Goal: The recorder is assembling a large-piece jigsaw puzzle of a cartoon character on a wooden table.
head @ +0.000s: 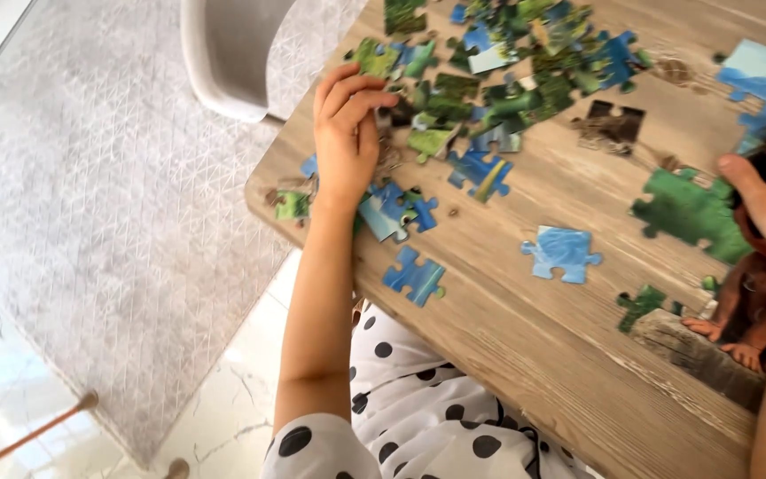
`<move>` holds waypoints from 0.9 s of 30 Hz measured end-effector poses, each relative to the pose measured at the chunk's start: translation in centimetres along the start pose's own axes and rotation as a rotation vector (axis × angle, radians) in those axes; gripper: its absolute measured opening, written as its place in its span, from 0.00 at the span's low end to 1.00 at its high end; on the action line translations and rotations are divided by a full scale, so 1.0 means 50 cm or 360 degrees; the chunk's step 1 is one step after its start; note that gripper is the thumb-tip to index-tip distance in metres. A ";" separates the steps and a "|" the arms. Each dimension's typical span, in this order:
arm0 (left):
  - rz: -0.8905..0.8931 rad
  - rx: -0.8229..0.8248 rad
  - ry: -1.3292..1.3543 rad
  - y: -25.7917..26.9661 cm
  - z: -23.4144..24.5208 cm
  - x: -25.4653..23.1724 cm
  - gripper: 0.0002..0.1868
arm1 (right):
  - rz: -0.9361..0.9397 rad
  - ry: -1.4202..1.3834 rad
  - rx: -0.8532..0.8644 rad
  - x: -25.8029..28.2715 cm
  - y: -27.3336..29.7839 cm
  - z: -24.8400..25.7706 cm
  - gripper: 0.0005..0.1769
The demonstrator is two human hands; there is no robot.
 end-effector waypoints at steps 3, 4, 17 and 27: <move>-0.0020 0.0037 0.0164 -0.002 0.020 -0.010 0.14 | 0.0032 0.0028 -0.0010 -0.191 0.010 -0.115 0.41; -0.0069 0.0133 0.0300 -0.007 0.026 -0.016 0.12 | 0.0038 0.0228 -0.0049 -0.267 0.015 -0.158 0.37; 0.0575 0.1055 -0.0581 0.055 0.143 -0.150 0.38 | -0.0117 0.0099 0.0186 -0.324 0.012 -0.167 0.38; 0.0347 0.0704 -0.0516 0.201 0.092 -0.182 0.27 | 0.0052 -0.0048 0.0115 -0.350 0.005 -0.186 0.38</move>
Point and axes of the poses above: each hand's wrist, its own y-axis away from the middle knuckle, its own z-axis out of the back of the hand, x = y × z, the point moved 1 cm from there along -y, towards the middle knuckle, and after that the axes turned 4 degrees about z, right-handed, at the moved point
